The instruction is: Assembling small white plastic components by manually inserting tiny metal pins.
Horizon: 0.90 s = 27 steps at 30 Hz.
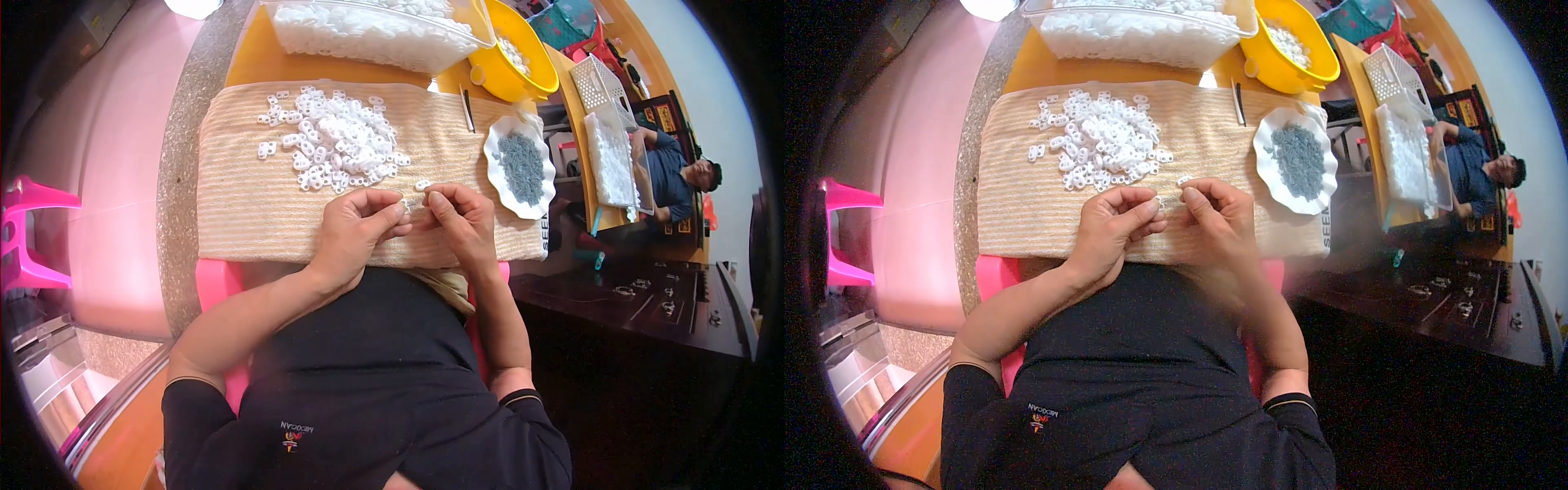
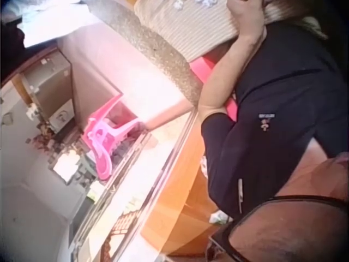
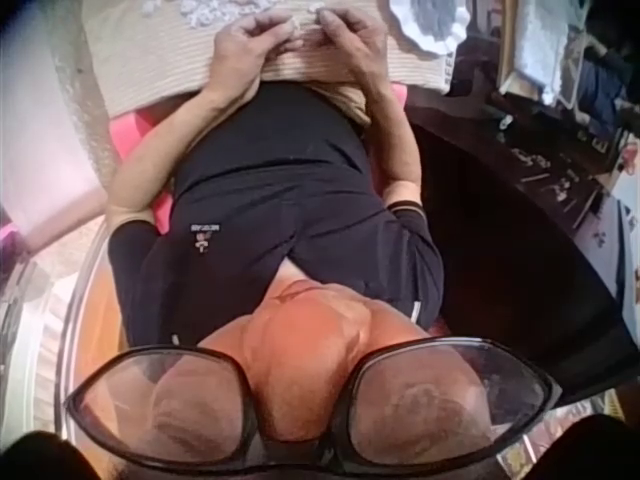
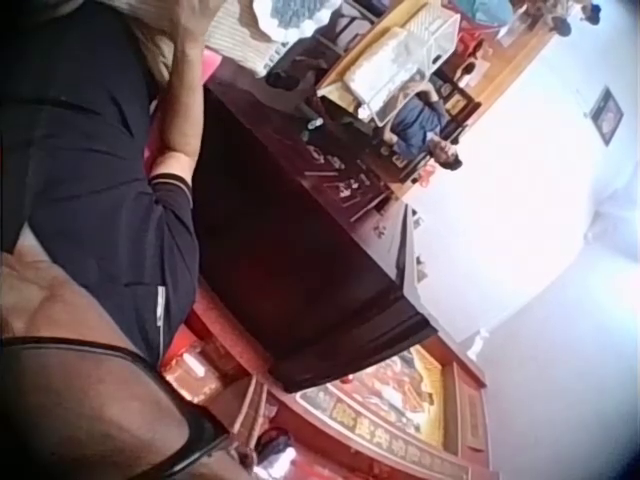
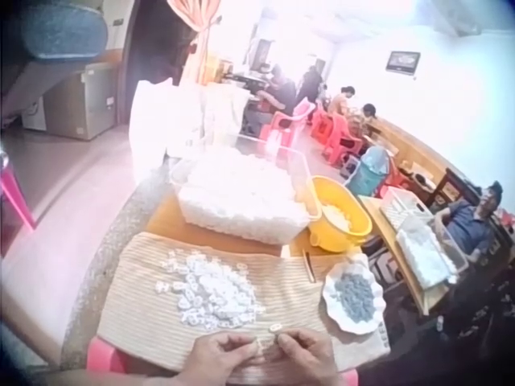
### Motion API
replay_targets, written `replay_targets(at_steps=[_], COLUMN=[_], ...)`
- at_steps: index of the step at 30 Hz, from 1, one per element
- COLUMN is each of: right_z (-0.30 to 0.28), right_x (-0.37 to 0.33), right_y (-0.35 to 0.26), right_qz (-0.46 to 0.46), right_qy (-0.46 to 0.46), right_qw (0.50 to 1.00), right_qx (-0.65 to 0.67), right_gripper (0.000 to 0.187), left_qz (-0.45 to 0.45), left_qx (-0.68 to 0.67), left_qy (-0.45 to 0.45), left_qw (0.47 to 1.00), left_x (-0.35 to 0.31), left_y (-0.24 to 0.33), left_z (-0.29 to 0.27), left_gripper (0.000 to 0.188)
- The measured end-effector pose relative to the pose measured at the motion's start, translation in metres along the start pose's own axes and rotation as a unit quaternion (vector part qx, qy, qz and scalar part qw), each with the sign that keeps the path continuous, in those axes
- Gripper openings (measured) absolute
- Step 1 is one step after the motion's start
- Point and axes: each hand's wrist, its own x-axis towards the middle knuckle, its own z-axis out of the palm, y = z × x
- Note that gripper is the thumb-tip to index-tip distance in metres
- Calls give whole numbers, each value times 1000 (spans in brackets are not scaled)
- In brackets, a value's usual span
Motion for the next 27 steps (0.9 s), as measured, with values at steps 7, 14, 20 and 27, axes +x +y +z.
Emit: replay_targets(at_steps=[7, 14, 20, 27], right_z=[-5, 0, -5, -6], right_x=[18, 22, 24, 19], right_y=[1, -11, -10, -12], right_qz=[-245, -195, -197, -216], right_qy=[26, 5, -27, -41], right_qw=[867, 822, 819, 827], right_qx=[-434, -536, -538, -518], right_gripper=[17, 11, 10, 11], left_qz=[-13, -20, -24, -22], left_qx=[5, 8, 4, -4], left_qy=[-1, 1, -4, -7], left_qw=[1000, 1000, 1000, 1000], left_x=[1, 1, 1, 1], left_y=[0, 1, 3, 4], left_z=[-1, -1, -1, -1], left_gripper=[14, 13, 13, 13])
